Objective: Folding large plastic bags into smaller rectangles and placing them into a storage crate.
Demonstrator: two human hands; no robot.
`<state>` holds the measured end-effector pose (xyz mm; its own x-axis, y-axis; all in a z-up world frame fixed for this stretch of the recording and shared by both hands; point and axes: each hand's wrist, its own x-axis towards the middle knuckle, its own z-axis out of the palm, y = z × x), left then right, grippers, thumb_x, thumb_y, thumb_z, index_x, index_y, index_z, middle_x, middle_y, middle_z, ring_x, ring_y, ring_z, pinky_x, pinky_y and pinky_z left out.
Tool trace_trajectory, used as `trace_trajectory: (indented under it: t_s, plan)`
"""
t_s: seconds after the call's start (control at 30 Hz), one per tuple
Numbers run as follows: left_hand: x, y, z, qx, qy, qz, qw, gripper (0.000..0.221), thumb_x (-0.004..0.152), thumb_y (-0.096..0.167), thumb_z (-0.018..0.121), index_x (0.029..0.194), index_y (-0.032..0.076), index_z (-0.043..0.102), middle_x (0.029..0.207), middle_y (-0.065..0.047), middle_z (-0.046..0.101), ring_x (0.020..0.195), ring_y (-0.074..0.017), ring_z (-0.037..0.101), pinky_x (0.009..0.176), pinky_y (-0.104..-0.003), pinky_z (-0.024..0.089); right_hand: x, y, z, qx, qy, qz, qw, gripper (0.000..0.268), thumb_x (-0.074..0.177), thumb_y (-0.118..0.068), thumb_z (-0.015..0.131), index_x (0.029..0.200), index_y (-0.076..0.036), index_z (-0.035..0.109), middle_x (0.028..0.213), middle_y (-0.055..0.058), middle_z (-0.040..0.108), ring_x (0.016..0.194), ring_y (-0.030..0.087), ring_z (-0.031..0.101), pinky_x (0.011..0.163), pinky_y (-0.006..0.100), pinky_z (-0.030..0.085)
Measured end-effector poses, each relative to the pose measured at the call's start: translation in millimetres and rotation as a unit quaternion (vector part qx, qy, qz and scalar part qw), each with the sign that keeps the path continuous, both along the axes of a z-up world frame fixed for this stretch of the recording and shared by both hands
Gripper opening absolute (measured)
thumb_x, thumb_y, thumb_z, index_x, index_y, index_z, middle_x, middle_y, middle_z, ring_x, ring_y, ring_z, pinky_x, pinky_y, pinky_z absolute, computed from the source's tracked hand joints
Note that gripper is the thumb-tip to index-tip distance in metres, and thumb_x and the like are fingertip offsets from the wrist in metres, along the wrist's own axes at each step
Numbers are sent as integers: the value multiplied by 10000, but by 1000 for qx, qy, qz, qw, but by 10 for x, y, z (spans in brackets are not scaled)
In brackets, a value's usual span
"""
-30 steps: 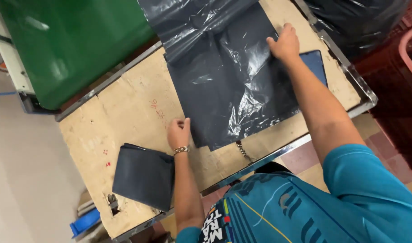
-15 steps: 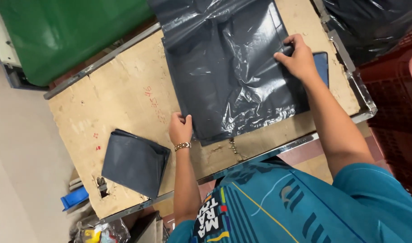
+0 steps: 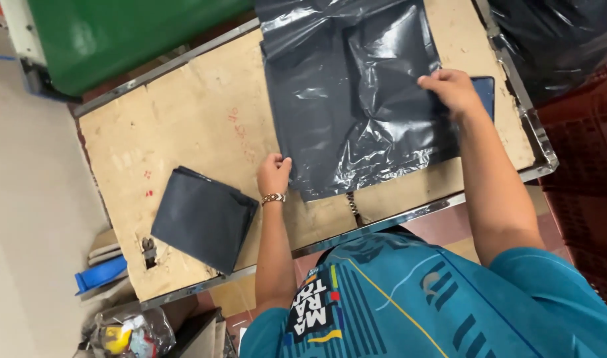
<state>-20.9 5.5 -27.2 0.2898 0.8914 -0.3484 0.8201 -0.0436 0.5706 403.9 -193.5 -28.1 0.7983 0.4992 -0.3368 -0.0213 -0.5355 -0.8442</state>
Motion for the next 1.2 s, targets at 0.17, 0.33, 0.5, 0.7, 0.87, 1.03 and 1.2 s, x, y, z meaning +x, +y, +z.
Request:
trace_trajectory:
  t_s: [0.17, 0.33, 0.5, 0.7, 0.87, 1.03, 1.2]
  plan:
    - [-81, -53, 2, 5, -14, -1, 1000, 319, 883, 371, 693, 1098, 135, 698, 898, -41, 763, 928, -279, 718, 823, -435, 558, 19, -188, 16, 73, -3, -29, 997, 255, 998, -407, 683, 1113, -180, 681, 1027, 127, 669, 1008, 257, 647, 838, 440, 520]
    - [-173, -160, 105, -1, -29, -9, 1000, 348, 874, 413, 686, 1127, 175, 662, 899, 11, 764, 933, -219, 723, 830, -394, 577, -904, -176, 1386, -142, -146, 172, 964, 897, 848, -354, 774, 1589, -162, 307, 1468, 302, 469, 1313, 521, 443, 1115, 594, 342]
    - [-395, -171, -268, -124, -273, 75, 951, 316, 857, 162, 609, 1170, 121, 631, 974, -64, 735, 743, -136, 677, 732, -258, 557, -1014, -25, 1773, 75, -124, 306, 941, 640, 911, 18, 612, 1505, -92, 400, 1561, 177, 377, 1426, 298, 362, 1200, 402, 262]
    - [-813, -447, -331, -98, -448, -20, 888, 692, 773, -141, 440, 1436, 59, 418, 1337, -203, 594, 1070, -200, 637, 1004, -281, 497, -1367, 350, 2528, 209, 117, 73, 968, 279, 968, -63, 572, 1167, -242, 651, 898, -41, 678, 646, -11, 625, 481, 116, 501]
    - [-778, -661, 130, 192, -150, -177, 953, 960, 765, 181, 702, 1576, 115, 193, 1564, -163, 384, 1376, -412, 383, 1139, -539, 342, -1437, 141, 2364, 336, 239, 76, 908, 360, 904, -9, 524, 1238, -67, 643, 895, 20, 707, 716, 53, 697, 655, 180, 627]
    - [-691, -617, 404, 225, -404, -168, 871, 778, 907, 115, 676, 1577, 118, 279, 1646, -115, 269, 1546, -296, 226, 1276, -500, 217, -1421, -363, 1901, 365, 368, -50, 854, 58, 930, -52, 619, 959, -100, 634, 826, -14, 685, 705, 86, 691, 624, 223, 627]
    - [-1092, -925, 1315, 200, -451, -306, 814, 403, 692, -137, 614, 948, 166, 685, 1193, -67, 725, 1335, -321, 567, 1183, -732, 179, -1794, -1262, 1888, 270, 324, -142, 895, 165, 889, -193, 736, 988, -61, 723, 880, 38, 759, 752, 121, 745, 724, 214, 649]
